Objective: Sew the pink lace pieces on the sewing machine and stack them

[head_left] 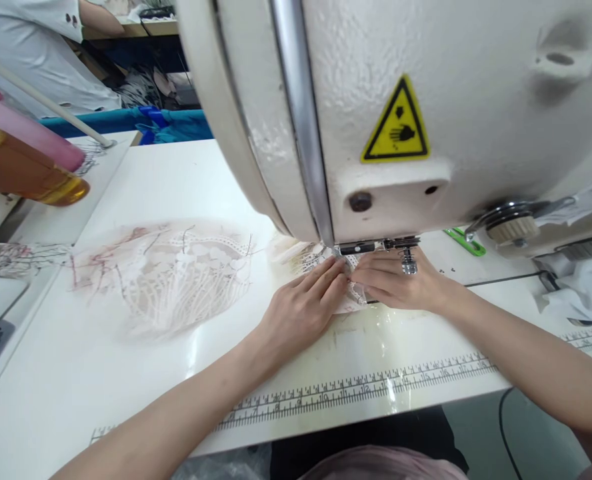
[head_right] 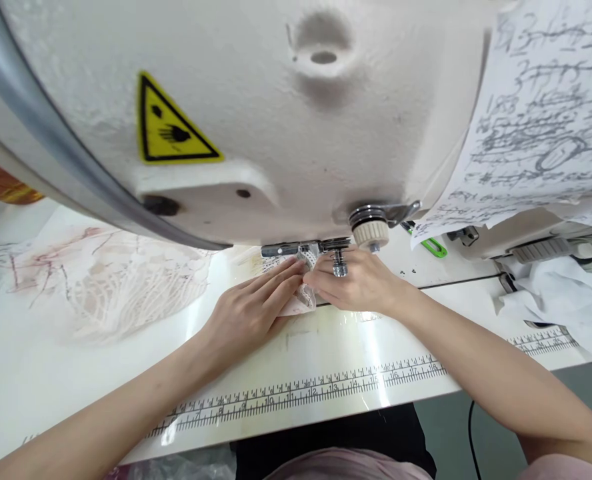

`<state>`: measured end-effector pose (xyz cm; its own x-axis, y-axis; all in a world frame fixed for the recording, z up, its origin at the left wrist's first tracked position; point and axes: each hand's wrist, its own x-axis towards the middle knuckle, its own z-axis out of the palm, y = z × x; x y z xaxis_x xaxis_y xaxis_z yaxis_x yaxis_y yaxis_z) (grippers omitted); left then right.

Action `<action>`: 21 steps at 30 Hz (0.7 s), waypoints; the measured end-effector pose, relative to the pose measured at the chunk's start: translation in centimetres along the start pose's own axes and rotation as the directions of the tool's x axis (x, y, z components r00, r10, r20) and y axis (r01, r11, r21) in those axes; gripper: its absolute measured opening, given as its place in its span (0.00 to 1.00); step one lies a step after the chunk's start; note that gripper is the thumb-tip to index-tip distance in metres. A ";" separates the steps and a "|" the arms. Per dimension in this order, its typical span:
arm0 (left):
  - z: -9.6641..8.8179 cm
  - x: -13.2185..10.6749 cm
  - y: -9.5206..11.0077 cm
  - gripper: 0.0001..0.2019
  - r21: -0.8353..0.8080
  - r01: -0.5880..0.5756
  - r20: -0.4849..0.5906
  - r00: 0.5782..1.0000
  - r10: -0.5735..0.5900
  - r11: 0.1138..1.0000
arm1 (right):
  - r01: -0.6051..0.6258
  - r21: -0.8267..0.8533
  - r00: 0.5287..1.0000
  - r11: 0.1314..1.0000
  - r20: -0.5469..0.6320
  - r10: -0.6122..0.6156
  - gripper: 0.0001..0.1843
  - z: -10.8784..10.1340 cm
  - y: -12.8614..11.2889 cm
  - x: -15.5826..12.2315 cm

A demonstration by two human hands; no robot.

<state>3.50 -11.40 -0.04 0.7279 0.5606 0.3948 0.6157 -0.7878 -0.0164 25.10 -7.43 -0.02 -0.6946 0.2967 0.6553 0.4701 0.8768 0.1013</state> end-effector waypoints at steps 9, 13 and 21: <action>-0.8 0.0 -0.1 0.06 0.017 -0.018 -0.040 0.999 0.019 1.000 | 0.034 0.093 0.998 0.995 0.046 -0.038 0.06 1.0 -0.4 -0.7; -0.8 -0.2 -0.2 0.05 0.025 0.046 -0.060 0.997 -0.045 0.999 | 0.072 0.136 0.993 0.988 0.080 -0.084 0.07 1.8 -0.9 -0.8; -0.3 -0.3 -0.7 0.08 0.025 0.113 -0.057 0.992 -0.111 0.993 | 0.027 0.112 0.997 0.993 0.072 -0.035 0.09 2.6 -1.7 -0.9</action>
<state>2.80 -11.07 0.15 0.6364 0.6294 0.4458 0.7014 -0.7128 0.0050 23.51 -8.18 -2.68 -0.7479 0.2922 0.5961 0.3873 0.9213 0.0344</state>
